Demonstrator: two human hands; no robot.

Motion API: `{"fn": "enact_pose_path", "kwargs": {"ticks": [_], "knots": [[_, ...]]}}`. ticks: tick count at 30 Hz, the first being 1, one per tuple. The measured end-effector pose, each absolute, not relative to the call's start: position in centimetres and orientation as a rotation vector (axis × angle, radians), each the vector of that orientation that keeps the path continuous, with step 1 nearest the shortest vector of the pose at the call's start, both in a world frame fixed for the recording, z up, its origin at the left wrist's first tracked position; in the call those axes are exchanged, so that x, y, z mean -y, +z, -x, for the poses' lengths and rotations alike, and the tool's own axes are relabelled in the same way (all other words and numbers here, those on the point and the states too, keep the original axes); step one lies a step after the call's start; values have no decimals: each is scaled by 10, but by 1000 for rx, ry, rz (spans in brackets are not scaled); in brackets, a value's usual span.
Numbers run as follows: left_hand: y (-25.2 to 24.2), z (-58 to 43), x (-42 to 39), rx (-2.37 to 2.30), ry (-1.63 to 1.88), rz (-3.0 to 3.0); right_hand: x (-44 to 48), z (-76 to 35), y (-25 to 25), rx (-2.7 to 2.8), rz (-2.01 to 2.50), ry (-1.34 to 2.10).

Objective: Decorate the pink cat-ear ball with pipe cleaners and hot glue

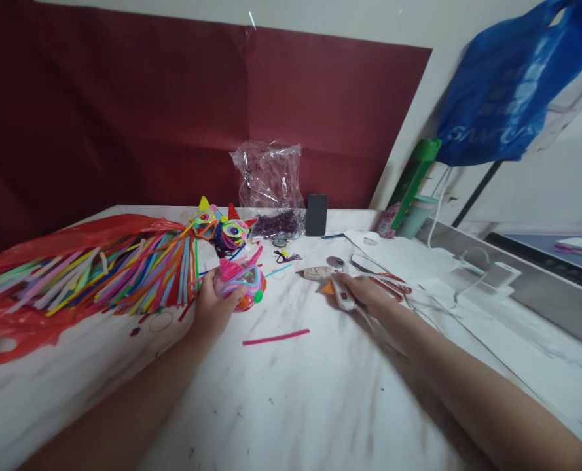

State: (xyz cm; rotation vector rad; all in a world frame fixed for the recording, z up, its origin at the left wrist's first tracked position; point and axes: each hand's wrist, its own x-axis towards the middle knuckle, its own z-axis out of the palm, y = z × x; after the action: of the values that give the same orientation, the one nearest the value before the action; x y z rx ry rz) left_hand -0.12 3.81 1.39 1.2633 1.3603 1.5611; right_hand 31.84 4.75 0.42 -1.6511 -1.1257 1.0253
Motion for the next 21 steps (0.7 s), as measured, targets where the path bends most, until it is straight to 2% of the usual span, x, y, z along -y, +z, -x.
{"fn": "enact_pose_path", "kwargs": {"ticks": [3,6,8,10,13,16,18,21], "knots": [[10,3,-41,-1358,1584,-1259,-40,-328,11,1206,1868,799],[7,3,-42,-1376,1581,-1274,-22,-315,21,1334,1865,603],[8,1,-41,-1348,1577,-1292,-7,-289,25,1512,1733,552],[10,0,-38,-1330,1569,-1303,5,-255,22,1953,1413,493],[9,-1,-35,-1316,1558,-1312,15,-206,6,2332,1036,395],[4,0,-34,-1280,1555,-1320,15,-181,-9,2475,1005,220],[1,1,-35,-1286,1550,-1345,13,-182,-12,2469,938,249],[-2,2,-35,-1340,1544,-1395,11,-196,-2,2287,909,500]]}}
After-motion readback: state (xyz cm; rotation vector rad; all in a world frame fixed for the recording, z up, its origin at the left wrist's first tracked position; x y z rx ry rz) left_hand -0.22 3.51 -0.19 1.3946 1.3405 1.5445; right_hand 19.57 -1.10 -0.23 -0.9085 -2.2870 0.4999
